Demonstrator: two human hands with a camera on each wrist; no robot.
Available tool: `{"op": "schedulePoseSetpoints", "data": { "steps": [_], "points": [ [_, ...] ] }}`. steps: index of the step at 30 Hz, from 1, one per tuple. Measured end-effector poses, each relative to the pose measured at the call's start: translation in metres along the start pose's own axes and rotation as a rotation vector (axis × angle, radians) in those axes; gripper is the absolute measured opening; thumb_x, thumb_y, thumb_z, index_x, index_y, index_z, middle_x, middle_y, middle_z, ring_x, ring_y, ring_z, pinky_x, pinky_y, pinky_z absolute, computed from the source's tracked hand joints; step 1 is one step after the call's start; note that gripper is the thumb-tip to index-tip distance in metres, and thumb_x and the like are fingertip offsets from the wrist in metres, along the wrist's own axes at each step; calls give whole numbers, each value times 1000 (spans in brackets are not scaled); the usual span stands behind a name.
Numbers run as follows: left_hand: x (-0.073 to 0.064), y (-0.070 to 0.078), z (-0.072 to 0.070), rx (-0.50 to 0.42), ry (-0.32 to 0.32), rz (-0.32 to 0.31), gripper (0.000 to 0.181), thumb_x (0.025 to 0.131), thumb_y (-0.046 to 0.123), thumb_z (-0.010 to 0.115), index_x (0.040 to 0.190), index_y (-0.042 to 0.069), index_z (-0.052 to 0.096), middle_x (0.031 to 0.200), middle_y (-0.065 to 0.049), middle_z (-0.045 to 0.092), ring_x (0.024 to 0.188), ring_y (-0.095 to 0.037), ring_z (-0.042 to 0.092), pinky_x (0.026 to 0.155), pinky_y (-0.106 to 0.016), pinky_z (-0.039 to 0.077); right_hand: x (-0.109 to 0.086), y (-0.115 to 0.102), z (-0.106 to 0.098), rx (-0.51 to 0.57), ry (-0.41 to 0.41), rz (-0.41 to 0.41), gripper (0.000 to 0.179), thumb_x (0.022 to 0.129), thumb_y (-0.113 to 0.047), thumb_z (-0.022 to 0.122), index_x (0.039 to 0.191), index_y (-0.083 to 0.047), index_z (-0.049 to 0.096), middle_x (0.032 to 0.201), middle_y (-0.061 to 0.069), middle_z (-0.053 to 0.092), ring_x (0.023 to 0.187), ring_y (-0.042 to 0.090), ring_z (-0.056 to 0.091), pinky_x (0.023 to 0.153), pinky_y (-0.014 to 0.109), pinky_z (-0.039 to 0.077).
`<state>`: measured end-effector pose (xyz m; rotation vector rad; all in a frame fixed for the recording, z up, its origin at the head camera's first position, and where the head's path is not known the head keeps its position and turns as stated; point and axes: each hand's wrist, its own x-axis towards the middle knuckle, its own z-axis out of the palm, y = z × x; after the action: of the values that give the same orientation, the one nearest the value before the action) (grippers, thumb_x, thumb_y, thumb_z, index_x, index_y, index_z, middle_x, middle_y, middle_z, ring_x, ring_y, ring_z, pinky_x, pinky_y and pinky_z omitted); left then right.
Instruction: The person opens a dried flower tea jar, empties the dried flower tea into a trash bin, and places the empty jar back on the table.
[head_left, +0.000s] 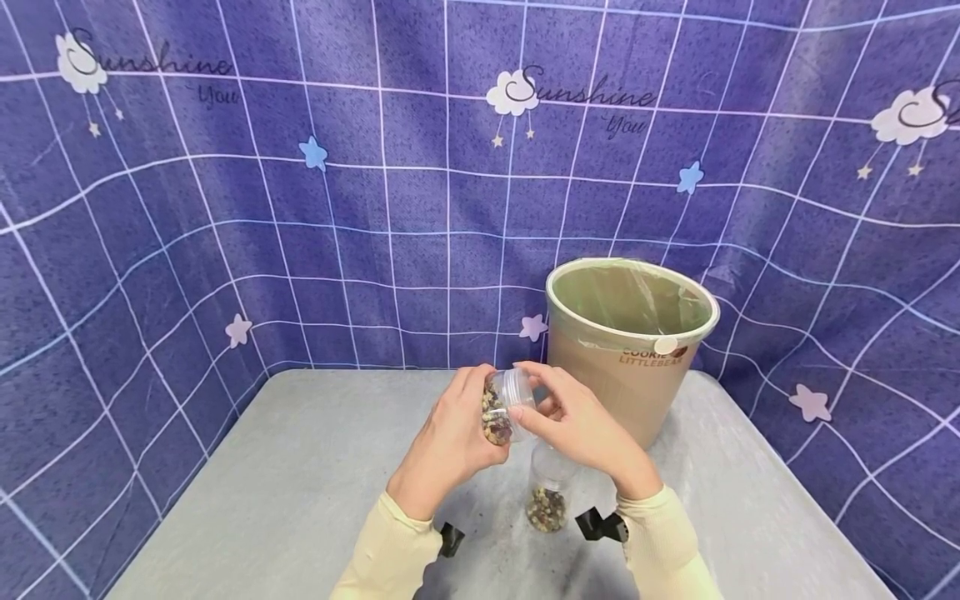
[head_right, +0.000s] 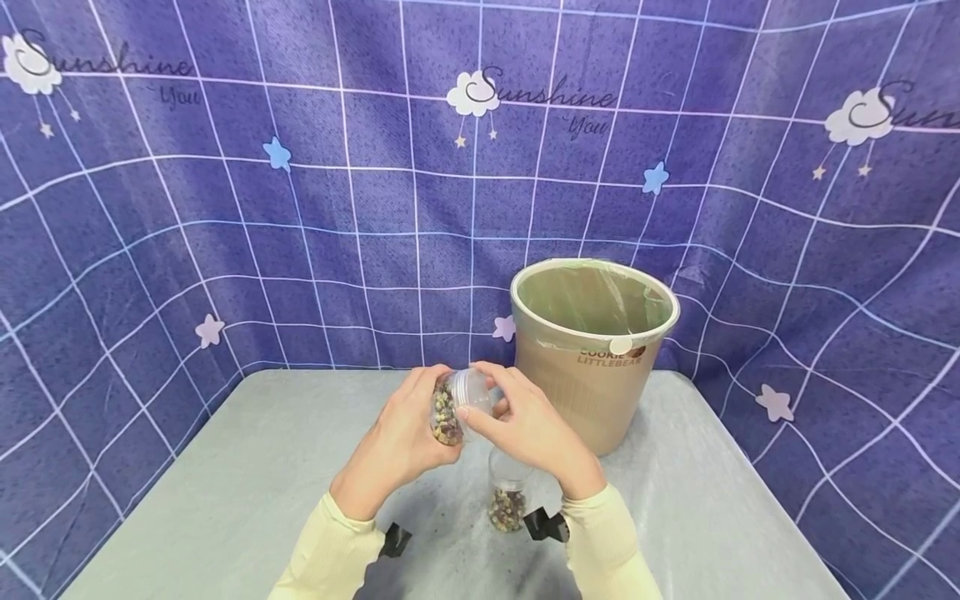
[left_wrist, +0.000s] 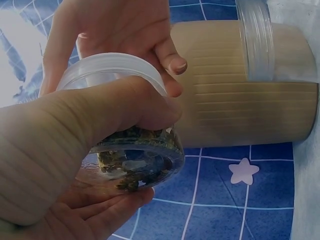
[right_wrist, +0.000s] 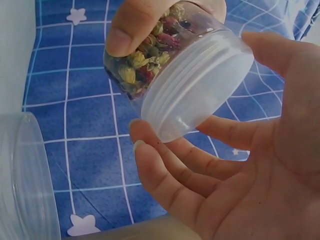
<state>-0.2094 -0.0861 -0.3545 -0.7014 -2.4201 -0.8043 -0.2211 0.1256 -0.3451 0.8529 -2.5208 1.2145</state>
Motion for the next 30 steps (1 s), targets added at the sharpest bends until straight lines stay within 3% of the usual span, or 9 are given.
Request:
{"op": "schedulePoseSetpoints", "data": {
  "steps": [14,18,22,30],
  "points": [
    [1,-4,-1,-3,1,7,90,56,10,93,136,7,52,123,-8,58,100,-22,62,87,-39,57,-2,2,-3,-1,-26,-50,72,93,-38,76,156,-30,42,142,-3,56,105,16,69,82,34,58],
    [1,-4,-1,7,3,7,91,56,10,93,137,7,52,125,-9,58,102,-23,62,89,-39,56,-2,-1,-4,2,-30,-55,74,92,-39,77,156,-32,42,142,-3,56,108,19,68,84,40,60],
    [0,-5,-1,10,6,8,92,55,10,94,137,7,52,125,-9,58,102,-23,62,89,-39,56,-2,-1,-5,-5,-34,-61,76,91,-38,79,156,-36,40,145,-4,54,110,18,68,86,37,60],
    [0,-5,-1,-4,2,-4,92,55,8,92,137,7,52,124,-9,58,100,-22,62,88,-39,57,-3,0,-7,-10,-45,-116,79,89,-37,81,157,-34,40,148,-5,52,113,18,68,86,38,60]
  ]
}}
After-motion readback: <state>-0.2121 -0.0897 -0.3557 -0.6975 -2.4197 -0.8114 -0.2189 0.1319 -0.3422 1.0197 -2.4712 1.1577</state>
